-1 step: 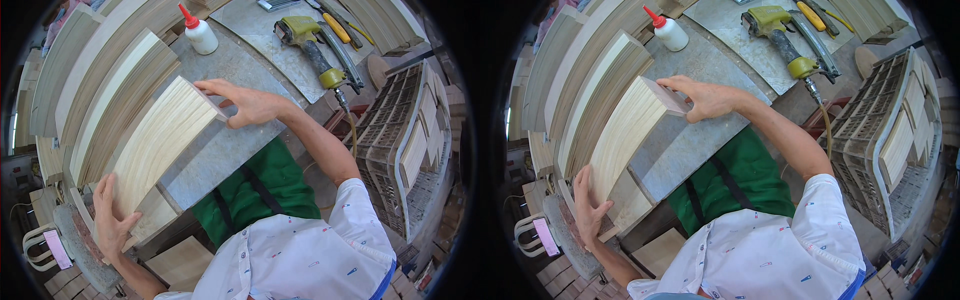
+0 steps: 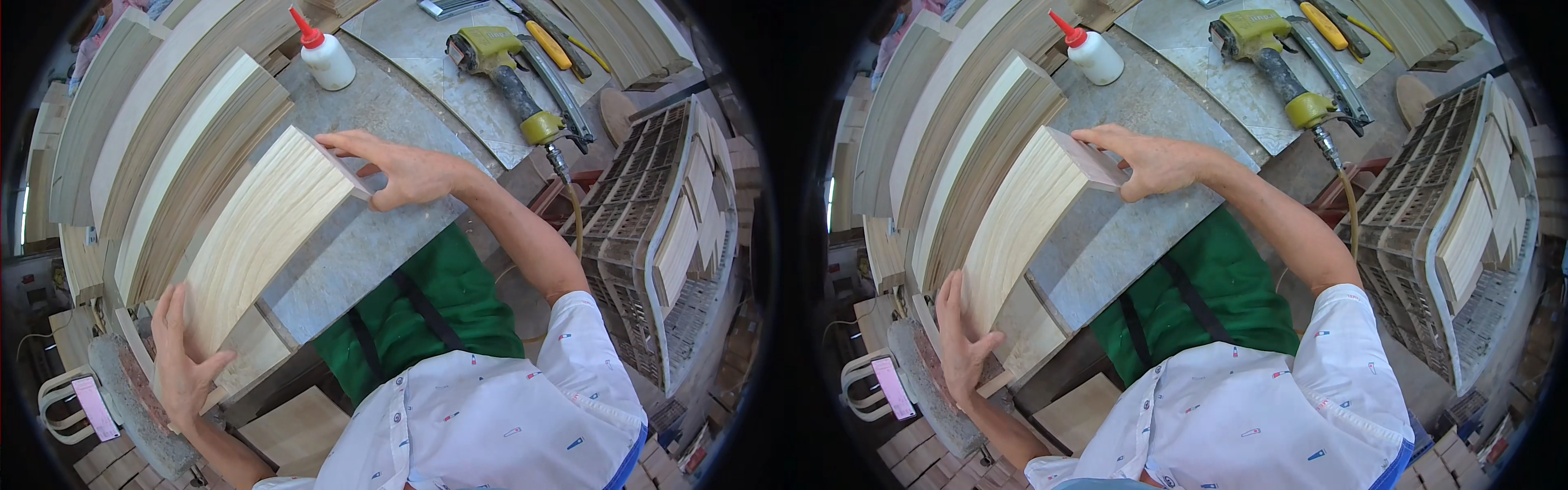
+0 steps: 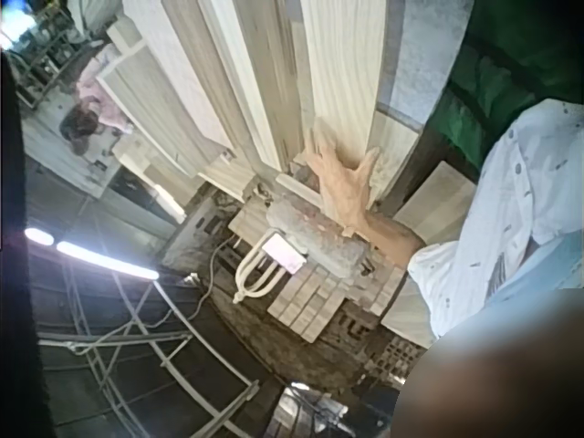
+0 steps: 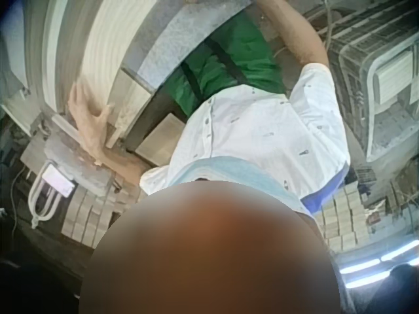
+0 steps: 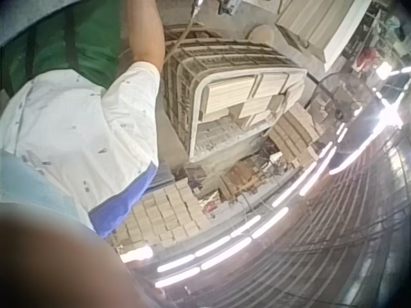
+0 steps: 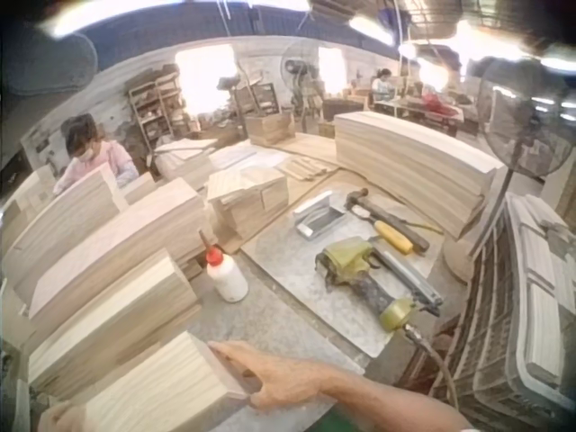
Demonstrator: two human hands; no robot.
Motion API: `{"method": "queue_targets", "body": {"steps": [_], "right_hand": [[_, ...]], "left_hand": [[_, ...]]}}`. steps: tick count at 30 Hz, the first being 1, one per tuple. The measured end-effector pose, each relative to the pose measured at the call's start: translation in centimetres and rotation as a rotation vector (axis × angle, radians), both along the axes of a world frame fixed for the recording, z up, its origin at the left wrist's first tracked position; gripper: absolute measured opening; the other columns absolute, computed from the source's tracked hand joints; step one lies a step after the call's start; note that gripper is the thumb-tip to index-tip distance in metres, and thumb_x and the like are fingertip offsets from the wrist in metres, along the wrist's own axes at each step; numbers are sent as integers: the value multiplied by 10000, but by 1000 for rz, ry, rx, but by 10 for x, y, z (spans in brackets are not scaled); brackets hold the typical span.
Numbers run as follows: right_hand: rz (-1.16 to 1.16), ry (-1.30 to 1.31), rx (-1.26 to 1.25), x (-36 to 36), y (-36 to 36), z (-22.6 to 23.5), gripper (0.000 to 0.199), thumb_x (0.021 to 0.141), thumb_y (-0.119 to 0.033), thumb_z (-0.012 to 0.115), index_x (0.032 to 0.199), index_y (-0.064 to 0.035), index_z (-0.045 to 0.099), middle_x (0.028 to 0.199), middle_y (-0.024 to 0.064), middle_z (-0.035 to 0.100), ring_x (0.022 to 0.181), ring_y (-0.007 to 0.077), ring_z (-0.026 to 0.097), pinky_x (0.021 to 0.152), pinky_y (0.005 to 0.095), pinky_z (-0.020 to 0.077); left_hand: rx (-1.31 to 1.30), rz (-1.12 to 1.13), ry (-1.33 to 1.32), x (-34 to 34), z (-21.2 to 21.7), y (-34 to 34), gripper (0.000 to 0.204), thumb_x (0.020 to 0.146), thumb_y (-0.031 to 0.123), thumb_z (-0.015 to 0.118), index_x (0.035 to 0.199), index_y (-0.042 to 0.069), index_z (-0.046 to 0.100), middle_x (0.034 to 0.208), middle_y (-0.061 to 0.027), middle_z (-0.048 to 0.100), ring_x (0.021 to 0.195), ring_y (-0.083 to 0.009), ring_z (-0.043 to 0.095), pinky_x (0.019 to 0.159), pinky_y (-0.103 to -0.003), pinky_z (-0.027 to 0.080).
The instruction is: Applying glue and using a pneumatic nail gun to assemble wooden drawer components at a workbench.
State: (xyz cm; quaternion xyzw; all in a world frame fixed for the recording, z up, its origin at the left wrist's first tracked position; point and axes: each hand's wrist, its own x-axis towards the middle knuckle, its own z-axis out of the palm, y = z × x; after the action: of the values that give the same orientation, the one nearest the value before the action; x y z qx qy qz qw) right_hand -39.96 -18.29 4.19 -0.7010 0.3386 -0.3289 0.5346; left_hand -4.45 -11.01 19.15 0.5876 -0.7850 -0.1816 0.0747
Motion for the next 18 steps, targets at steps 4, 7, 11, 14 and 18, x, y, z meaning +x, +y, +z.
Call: {"method": "queue_targets", "body": {"steps": [4,7,11,14,18], "right_hand": [[22,-21,-19,2,-1,2,946,651,1,577,1497,-109,167,1449,120,268,1347,263,315,1065,420,375],[1,-5,-12,-3,1,-3,945,652,3,579,1496,-101,167,1447,120,269,1346,262,315,1062,417,379],[14,-57,-14,-1,0,-1,934,661,-3,584,1493,-95,171,1444,118,273,1346,261,314,1063,415,377],[18,-62,-34,1,-1,-4,913,669,-16,597,1484,-84,190,1439,115,279,1345,260,313,1066,418,370],[23,-38,-69,-1,-2,-8,890,675,-29,614,1470,-73,216,1435,113,285,1328,260,324,1049,410,380]], "left_hand": [[-107,-132,-135,-37,15,-2,934,548,207,834,1391,131,440,1435,-157,367,1295,-362,376,1072,-437,324],[-174,-324,-31,-85,-4,-30,799,612,220,813,1342,125,502,1423,-155,392,1304,-365,365,1064,-441,328],[-196,-524,46,-140,-12,-54,645,651,195,790,1261,137,587,1382,-131,452,1304,-365,369,1051,-449,337],[-202,-572,39,-153,-22,-65,596,665,167,783,1234,157,606,1369,-107,470,1300,-360,378,1047,-457,342],[-202,-607,65,-159,-30,-71,463,683,115,768,1131,134,651,1316,-92,515,1299,-351,382,1044,-466,344]]}}
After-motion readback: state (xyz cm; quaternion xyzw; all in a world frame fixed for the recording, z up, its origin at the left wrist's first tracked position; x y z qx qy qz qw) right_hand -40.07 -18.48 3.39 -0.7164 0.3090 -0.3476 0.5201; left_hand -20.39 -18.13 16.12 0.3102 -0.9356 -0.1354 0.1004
